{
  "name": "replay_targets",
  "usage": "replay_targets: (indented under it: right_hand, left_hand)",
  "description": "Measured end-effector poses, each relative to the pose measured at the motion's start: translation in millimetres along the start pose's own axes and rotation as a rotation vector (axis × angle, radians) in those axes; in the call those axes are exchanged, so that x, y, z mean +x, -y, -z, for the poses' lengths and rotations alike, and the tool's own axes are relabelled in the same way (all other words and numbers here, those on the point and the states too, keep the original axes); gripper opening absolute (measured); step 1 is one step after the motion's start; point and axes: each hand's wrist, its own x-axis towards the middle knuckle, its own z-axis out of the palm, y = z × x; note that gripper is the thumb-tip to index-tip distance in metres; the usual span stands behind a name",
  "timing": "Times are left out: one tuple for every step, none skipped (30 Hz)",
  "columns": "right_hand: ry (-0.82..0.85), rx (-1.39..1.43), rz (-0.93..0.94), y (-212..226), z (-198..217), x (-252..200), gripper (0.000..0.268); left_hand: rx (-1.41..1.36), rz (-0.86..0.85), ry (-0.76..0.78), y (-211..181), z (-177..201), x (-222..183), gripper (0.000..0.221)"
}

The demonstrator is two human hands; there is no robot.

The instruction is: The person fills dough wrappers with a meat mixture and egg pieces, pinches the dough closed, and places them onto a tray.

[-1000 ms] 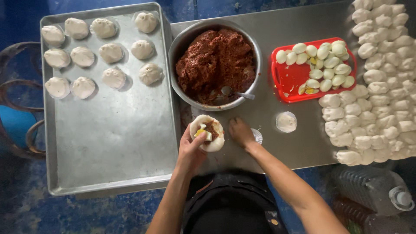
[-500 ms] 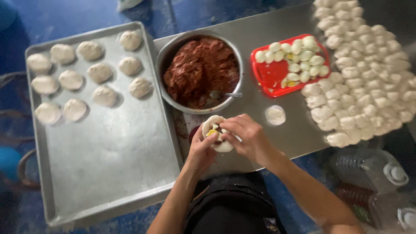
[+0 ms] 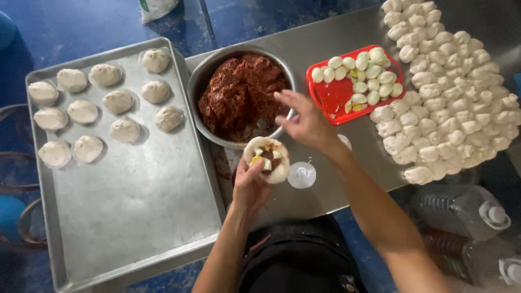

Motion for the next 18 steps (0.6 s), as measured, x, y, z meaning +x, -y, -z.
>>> replay_targets:
  right_hand:
    - [0.034,0.152,-0.037,-5,-2,-6,0.035]
    - [0.07,0.304,-0.074,-8,-4,-13,0.041]
    - [0.106,0.413,-0.2,-9,-3,-29,0.031]
    - [0.146,0.518,-0.329,-7,-3,-46,0.025]
    - [0.195,0.515,-0.443,-3,-4,-63,0.027]
    - [0.244,0.507,-0.556,1,-6,-75,0.03]
    - [0.271,0.507,-0.562,2,-13,-80,0.03]
    - [0.217,0.596,-0.549,3,-20,-85,0.033]
    - [0.147,0.688,-0.537,3,-23,-91,0.037]
    - [0.158,0.692,-0.545,1,-21,-97,0.037]
    - [0.104,0.585,-0.509,-2,-20,-94,0.033]
    - [0.049,0.478,-0.473,-8,-17,-91,0.03]
    - [0.034,0.476,-0.476,-15,-14,-91,0.03]
    - [0.083,0.69,-0.55,-22,-11,-90,0.036]
    - [0.116,0.898,-0.588,-33,-6,-81,0.045]
    - [0.083,0.89,-0.556,-42,-2,-74,0.045]
    - [0.107,0.896,-0.567,-43,0,-76,0.042]
    - [0.131,0.902,-0.578,-47,4,-73,0.039]
  left_hand:
    - [0.004,-0.014,0.01,-1,-2,3,0.053]
    - [0.018,-0.077,0.016,-3,-5,3,0.052]
    - [0.024,-0.153,0.002,-1,-6,0,0.051]
    - [0.02,-0.179,-0.006,0,-7,2,0.051]
    - [0.052,-0.233,-0.06,3,-7,3,0.051]
    - [0.083,-0.286,-0.115,7,-6,5,0.052]
    - [0.077,-0.3,-0.136,14,-5,7,0.052]
    - [0.088,-0.329,-0.186,23,-4,12,0.052]
    - [0.107,-0.346,-0.228,29,-2,14,0.052]
    - [0.107,-0.349,-0.242,35,-2,11,0.052]
    - [0.108,-0.357,-0.225,39,-3,16,0.052]
    - [0.11,-0.366,-0.207,43,-5,21,0.053]
    - [0.111,-0.353,-0.198,47,-4,22,0.053]
    - [0.093,-0.342,-0.193,51,-5,22,0.052]
    - [0.075,-0.336,-0.152,53,-5,32,0.052]
    - [0.079,-0.328,-0.108,56,-9,38,0.052]
    - [0.116,-0.324,-0.139,58,-16,36,0.052]
    - [0.155,-0.32,-0.17,58,-21,42,0.052]
